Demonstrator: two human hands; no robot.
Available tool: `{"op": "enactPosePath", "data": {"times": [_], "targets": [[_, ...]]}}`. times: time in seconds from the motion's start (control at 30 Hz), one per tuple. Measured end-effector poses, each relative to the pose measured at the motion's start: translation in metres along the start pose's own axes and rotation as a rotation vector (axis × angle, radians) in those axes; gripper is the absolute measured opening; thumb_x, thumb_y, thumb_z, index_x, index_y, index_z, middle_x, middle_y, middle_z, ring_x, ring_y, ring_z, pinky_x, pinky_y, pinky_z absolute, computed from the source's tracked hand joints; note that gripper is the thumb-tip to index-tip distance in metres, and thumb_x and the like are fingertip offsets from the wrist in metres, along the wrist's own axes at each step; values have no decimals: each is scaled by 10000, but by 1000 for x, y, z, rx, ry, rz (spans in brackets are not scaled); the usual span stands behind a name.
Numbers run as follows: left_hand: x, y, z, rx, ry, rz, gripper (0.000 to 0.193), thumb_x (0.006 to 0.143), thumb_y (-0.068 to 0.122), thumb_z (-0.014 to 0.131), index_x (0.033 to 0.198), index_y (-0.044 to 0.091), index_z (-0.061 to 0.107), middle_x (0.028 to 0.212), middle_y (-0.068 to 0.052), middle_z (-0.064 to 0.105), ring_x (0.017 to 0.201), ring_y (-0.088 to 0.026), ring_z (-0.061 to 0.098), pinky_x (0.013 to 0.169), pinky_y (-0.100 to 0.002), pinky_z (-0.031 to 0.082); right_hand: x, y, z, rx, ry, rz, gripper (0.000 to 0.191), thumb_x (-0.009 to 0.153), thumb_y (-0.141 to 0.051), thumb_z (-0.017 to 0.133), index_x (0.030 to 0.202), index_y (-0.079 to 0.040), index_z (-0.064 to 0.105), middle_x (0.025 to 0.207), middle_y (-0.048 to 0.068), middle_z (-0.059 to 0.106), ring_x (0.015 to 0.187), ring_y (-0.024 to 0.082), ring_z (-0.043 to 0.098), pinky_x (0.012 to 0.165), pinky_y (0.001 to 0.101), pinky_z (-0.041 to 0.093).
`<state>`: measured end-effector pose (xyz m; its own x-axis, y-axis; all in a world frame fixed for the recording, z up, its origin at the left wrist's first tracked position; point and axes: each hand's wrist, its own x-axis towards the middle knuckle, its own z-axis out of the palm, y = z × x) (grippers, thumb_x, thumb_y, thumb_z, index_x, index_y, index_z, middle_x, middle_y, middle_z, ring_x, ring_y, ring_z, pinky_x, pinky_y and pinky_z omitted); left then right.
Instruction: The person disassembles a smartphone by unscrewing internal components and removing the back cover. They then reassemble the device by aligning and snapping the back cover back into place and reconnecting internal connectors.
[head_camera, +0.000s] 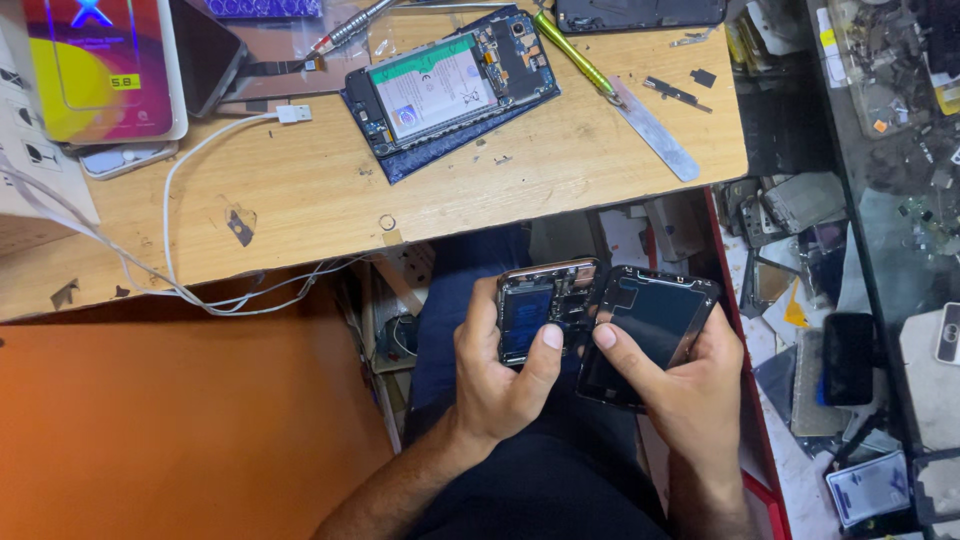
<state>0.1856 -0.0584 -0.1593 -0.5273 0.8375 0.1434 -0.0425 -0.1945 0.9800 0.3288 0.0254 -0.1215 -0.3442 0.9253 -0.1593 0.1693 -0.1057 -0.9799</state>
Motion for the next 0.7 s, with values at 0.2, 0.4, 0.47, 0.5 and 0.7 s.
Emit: {"op": "enactPosePath", "data": {"times": [0.2, 0.4, 0.47, 0.5, 0.7], "targets": [[1, 1, 3, -17, -24, 38, 340, 985, 58, 650, 1267, -51, 494, 1091, -134, 749, 978, -146, 765, 849, -271, 646, -5, -3, 9, -122, 73, -106, 312, 872, 10, 801, 1127, 17, 621, 1051, 97, 762, 936, 114, 736, 835, 238, 604], [3, 3, 9, 30, 46, 36, 276, 992, -4, 664, 1228, -47, 527, 1074, -143, 768, 961, -157, 770, 834, -274, 645, -11, -7, 18, -64, 130, -94, 312, 880, 14, 804, 1091, 7, 574, 1049, 101, 760, 945, 113, 734, 841, 236, 604], [3, 4, 10, 36, 62, 21, 270, 989, -5, 670, 1218, -46, 534, 1060, -142, 771, 943, -157, 768, 818, -272, 642, -12, -7, 19, -125, 134, -148, 321, 882, 10, 808, 1099, 11, 572, 1054, 100, 755, 949, 110, 731, 840, 233, 606], [3, 4, 10, 39, 71, 12, 267, 987, -5, 673, 1214, -46, 538, 1053, -142, 773, 934, -157, 767, 811, -272, 640, -12, -6, 19, -156, 135, -173, 325, 883, 9, 809, 1104, 13, 570, 1056, 99, 752, 951, 109, 729, 839, 232, 607], [2, 3, 12, 20, 70, 19, 267, 989, 5, 672, 1210, -39, 530, 1049, -123, 773, 933, -138, 769, 809, -262, 642, -13, -4, 16, -206, 137, -225, 326, 896, -2, 816, 1116, 16, 577, 1047, 97, 751, 953, 104, 722, 841, 227, 594]]}}
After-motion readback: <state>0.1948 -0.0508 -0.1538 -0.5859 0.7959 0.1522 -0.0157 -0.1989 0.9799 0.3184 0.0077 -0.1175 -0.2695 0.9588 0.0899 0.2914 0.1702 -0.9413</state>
